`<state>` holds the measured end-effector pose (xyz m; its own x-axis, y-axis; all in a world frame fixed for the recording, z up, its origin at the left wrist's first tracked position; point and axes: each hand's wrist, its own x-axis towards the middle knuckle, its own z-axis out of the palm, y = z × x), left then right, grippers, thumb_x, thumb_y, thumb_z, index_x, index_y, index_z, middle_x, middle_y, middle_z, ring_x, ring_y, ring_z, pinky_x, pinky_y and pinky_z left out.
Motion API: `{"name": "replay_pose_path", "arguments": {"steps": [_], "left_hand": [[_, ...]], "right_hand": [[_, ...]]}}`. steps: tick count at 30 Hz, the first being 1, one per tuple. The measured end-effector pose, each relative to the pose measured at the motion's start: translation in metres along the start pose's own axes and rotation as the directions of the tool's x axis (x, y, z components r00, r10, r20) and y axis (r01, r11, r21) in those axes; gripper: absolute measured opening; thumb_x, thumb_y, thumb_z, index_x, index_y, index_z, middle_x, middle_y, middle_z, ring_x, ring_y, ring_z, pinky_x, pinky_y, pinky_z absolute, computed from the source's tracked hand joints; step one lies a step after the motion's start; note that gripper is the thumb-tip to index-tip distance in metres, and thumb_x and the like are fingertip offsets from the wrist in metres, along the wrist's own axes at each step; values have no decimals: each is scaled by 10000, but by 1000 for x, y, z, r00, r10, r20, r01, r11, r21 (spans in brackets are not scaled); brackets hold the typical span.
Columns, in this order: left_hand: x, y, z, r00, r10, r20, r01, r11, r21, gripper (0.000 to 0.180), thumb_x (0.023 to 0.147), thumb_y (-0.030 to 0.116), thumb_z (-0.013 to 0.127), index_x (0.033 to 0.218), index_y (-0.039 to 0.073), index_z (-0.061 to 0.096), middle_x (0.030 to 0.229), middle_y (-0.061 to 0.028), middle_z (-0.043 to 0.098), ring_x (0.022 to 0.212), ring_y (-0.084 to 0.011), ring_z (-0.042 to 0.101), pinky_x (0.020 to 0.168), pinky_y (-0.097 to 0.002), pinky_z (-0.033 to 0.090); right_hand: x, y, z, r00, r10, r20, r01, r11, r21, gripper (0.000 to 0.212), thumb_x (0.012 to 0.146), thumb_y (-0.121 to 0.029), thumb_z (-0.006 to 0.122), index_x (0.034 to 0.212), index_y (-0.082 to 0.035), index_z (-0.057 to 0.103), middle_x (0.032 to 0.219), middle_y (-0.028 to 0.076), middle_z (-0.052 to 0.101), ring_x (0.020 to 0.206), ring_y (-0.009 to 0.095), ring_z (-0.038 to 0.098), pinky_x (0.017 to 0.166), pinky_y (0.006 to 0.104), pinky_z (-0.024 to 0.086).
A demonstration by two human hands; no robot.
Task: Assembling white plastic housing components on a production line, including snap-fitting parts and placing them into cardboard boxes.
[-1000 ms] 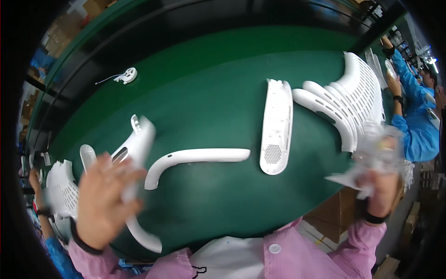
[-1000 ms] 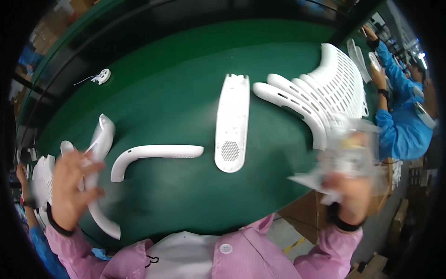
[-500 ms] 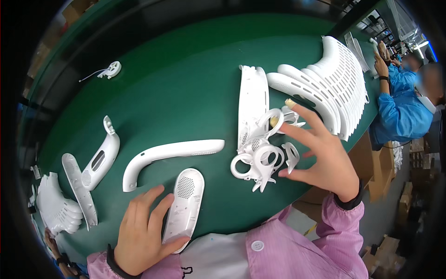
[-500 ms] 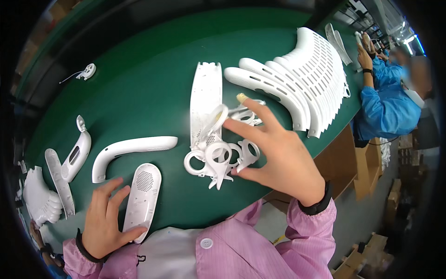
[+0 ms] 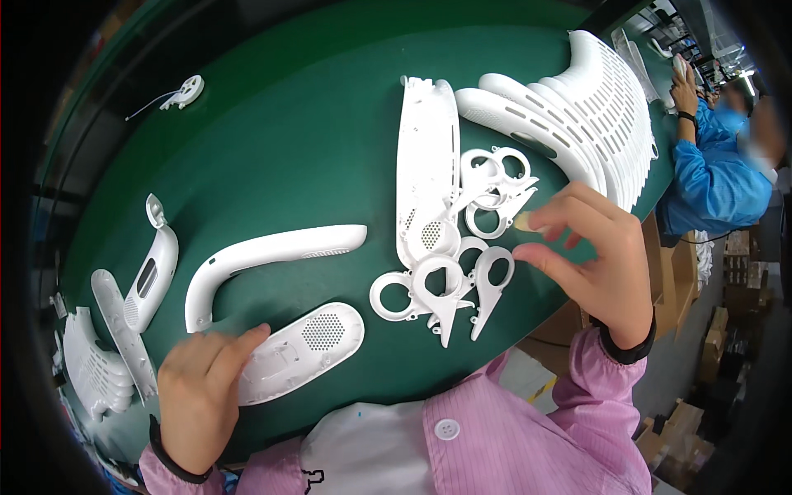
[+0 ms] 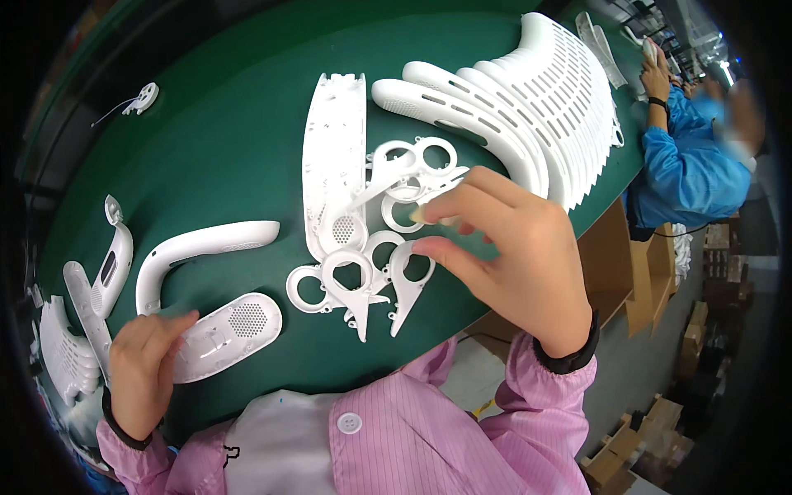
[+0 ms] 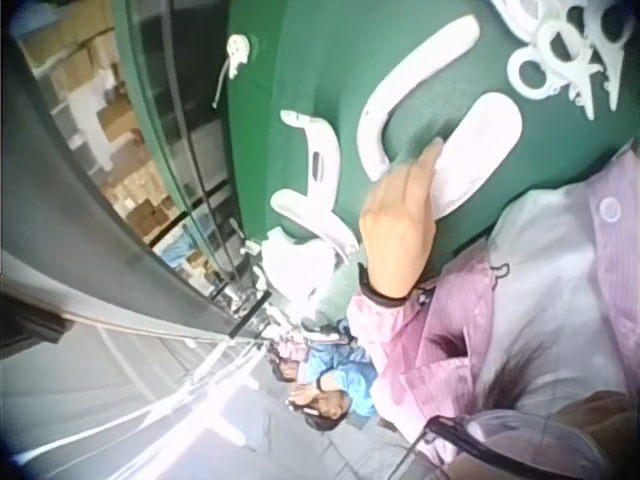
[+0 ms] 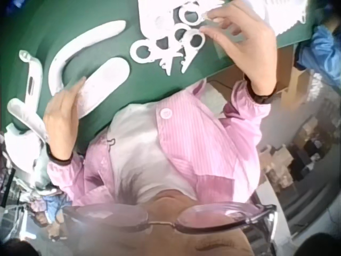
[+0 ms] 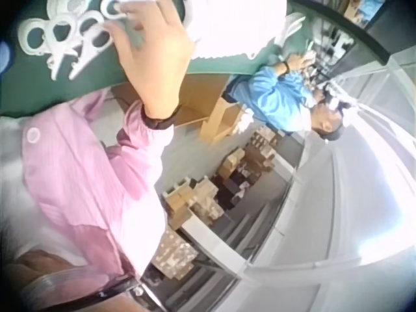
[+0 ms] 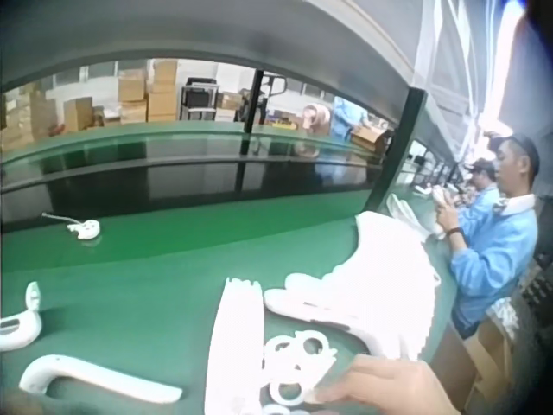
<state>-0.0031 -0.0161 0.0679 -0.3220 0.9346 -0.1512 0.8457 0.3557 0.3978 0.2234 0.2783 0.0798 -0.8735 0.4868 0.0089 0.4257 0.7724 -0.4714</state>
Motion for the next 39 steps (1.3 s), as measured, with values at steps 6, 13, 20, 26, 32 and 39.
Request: {"name": "replay_pose_path", "arguments": {"steps": [6, 13, 20, 26, 32, 39], "left_hand": [[5, 1, 7, 997, 39, -61, -35, 997, 62, 424, 751, -91, 598, 1137, 63, 685, 845, -106, 606, 757, -304, 587, 685, -415, 458], [0, -6, 10, 999, 13, -47, -11, 999, 32, 432, 780, -83, 592, 1182, 60, 659, 876, -126, 617, 768, -325, 585, 707, -428, 462], [-5, 4, 1, 983, 32, -183, -34, 999, -9, 393, 831, -7, 641, 1222, 34, 628, 1005, -151, 666, 882, -347, 621, 748, -443, 470], [-26, 26, 7, 976, 217, -30, -191, 777, -600, 779, 720, 362, 845, 1349, 49, 508, 1225, -206, 624, 980, -347, 638, 851, -424, 517], [-45, 22, 6, 973, 231, 10, -226, 959, -171, 228, 724, 288, 774, 859, 115, 711, 836, -3, 677, 667, -220, 631, 610, -338, 466], [-216, -63, -18, 296, -770, -565, 732, 563, -384, 322, 1046, 245, 556, 1148, -37, 672, 834, -36, 620, 714, -59, 490, 600, -244, 354]], "right_hand": [[15, -14, 19, 948, -296, 119, 298, 955, 6, 437, 710, 25, 750, 1125, -107, 717, 1062, 66, 724, 867, 265, 643, 723, 336, 542], [23, -31, 43, 924, -318, 213, 303, 948, 100, 537, 652, -83, 825, 1172, -138, 700, 1082, 20, 705, 852, 248, 632, 710, 346, 546], [20, -31, 21, 941, -290, 174, 217, 913, 346, 432, 698, -55, 828, 1118, -75, 728, 921, 89, 720, 706, 217, 669, 615, 339, 536], [-17, -71, 48, 708, -693, -133, 639, 549, 539, 278, 864, -150, 652, 1127, -78, 705, 1015, 77, 664, 737, 160, 654, 564, 250, 533], [-4, -83, 35, 730, -675, 107, 421, 568, 707, 170, 841, -81, 743, 983, 9, 767, 1034, 125, 745, 793, 179, 740, 660, 267, 595], [37, -69, 58, 772, -487, 409, 506, 860, 69, 620, 706, -131, 785, 1294, -87, 595, 1128, 74, 604, 1018, 247, 590, 821, 355, 518]]}}
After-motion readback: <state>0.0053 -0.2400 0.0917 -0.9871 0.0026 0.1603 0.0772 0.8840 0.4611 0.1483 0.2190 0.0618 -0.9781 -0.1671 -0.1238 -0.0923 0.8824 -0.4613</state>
